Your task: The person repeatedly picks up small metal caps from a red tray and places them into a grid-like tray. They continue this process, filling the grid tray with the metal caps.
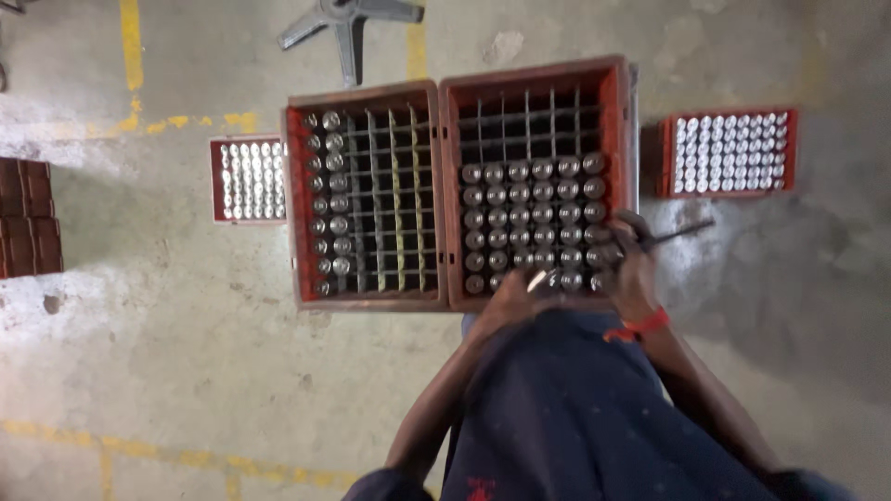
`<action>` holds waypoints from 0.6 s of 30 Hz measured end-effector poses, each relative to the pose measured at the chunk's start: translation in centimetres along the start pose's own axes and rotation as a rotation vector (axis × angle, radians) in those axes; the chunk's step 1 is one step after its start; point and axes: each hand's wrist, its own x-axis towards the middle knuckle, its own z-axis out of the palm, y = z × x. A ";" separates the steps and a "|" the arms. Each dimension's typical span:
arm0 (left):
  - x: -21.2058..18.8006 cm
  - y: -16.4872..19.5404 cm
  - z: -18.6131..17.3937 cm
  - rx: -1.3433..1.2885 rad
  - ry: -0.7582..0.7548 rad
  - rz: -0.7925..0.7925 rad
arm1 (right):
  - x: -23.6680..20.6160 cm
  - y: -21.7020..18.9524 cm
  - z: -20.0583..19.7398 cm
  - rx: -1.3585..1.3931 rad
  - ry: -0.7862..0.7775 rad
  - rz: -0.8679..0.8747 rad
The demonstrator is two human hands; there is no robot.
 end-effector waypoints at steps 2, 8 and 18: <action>-0.9 0.3 -1.5 -0.587 -0.227 -0.031 | 0.7 0.0 -1.8 0.070 0.110 -0.010; -0.3 0.6 -1.9 -0.558 0.264 0.069 | -0.2 -0.6 -0.8 0.634 0.128 0.281; -1.0 3.4 0.8 0.206 0.460 0.114 | -0.5 -5.8 5.9 0.602 -0.008 0.316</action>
